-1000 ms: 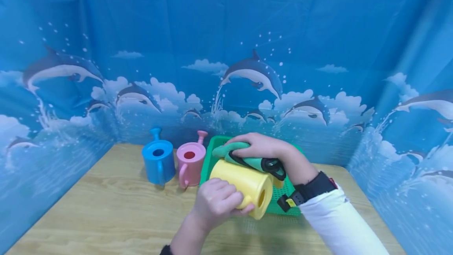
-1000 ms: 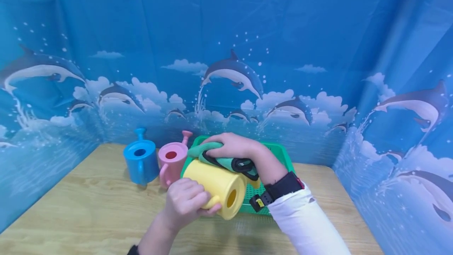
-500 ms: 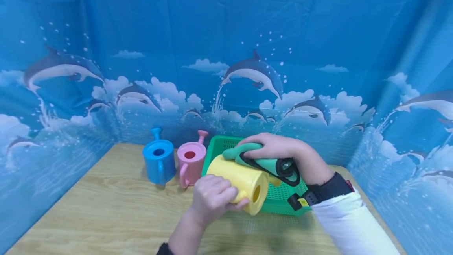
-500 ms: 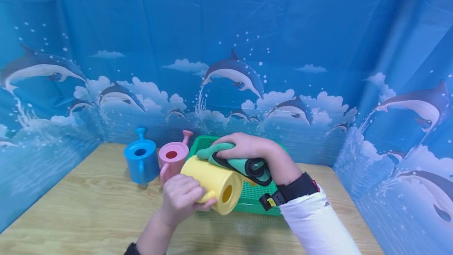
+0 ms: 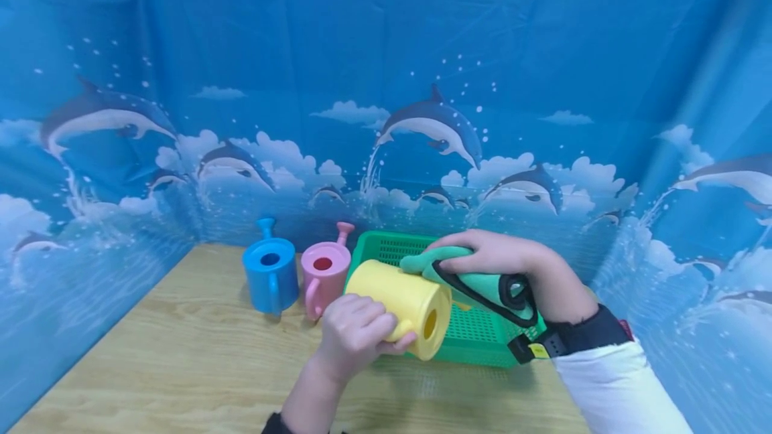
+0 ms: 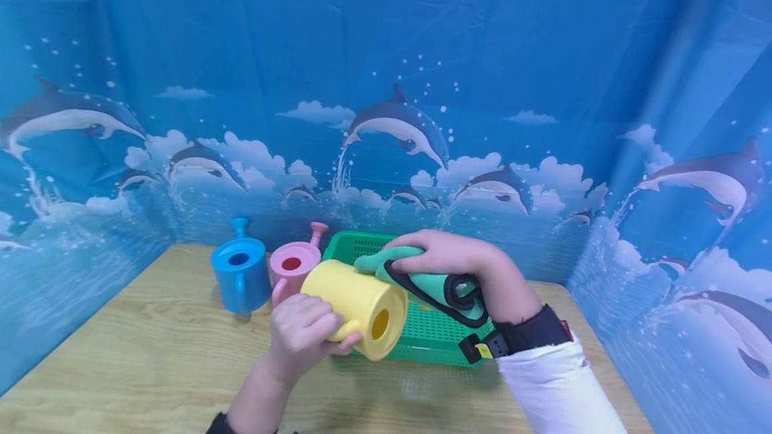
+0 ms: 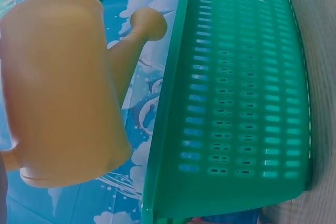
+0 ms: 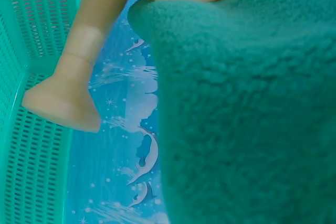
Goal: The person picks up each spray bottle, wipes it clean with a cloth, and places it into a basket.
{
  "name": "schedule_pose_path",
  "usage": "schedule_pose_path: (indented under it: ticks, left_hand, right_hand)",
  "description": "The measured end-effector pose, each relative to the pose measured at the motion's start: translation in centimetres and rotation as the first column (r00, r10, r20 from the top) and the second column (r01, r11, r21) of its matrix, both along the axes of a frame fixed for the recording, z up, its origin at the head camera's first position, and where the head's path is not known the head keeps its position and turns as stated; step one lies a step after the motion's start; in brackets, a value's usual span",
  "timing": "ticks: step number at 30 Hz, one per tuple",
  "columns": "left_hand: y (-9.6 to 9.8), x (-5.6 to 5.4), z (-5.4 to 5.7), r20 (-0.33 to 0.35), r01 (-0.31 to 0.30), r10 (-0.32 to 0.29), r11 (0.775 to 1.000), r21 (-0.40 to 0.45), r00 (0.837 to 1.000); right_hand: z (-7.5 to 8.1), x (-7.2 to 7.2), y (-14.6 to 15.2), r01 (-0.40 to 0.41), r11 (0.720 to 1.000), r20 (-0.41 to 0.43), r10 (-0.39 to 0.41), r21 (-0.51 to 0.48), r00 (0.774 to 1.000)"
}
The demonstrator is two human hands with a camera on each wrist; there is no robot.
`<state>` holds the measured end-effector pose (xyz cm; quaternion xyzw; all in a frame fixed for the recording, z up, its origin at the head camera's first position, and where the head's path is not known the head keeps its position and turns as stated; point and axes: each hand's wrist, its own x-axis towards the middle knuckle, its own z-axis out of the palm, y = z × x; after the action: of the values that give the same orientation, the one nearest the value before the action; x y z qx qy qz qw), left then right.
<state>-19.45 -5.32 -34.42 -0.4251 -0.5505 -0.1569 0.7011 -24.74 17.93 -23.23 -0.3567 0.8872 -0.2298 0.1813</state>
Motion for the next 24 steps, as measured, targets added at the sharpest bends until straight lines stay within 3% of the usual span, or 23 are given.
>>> schedule_pose_path:
  ticks: [11,24]
  left_hand:
    - [0.4,0.3,-0.2,-0.023,0.041,-0.041,0.999,-0.013,0.999]
    - [1.1,0.9,0.1,-0.043,0.025,-0.026,0.999,-0.034,0.999]
  right_hand:
    - [-0.4,-0.6,-1.6,-0.04,0.997,0.026,0.042,-0.059,0.999]
    - [-1.9,-1.9,-3.7,-0.039,0.994,0.036,0.043,-0.104,0.998]
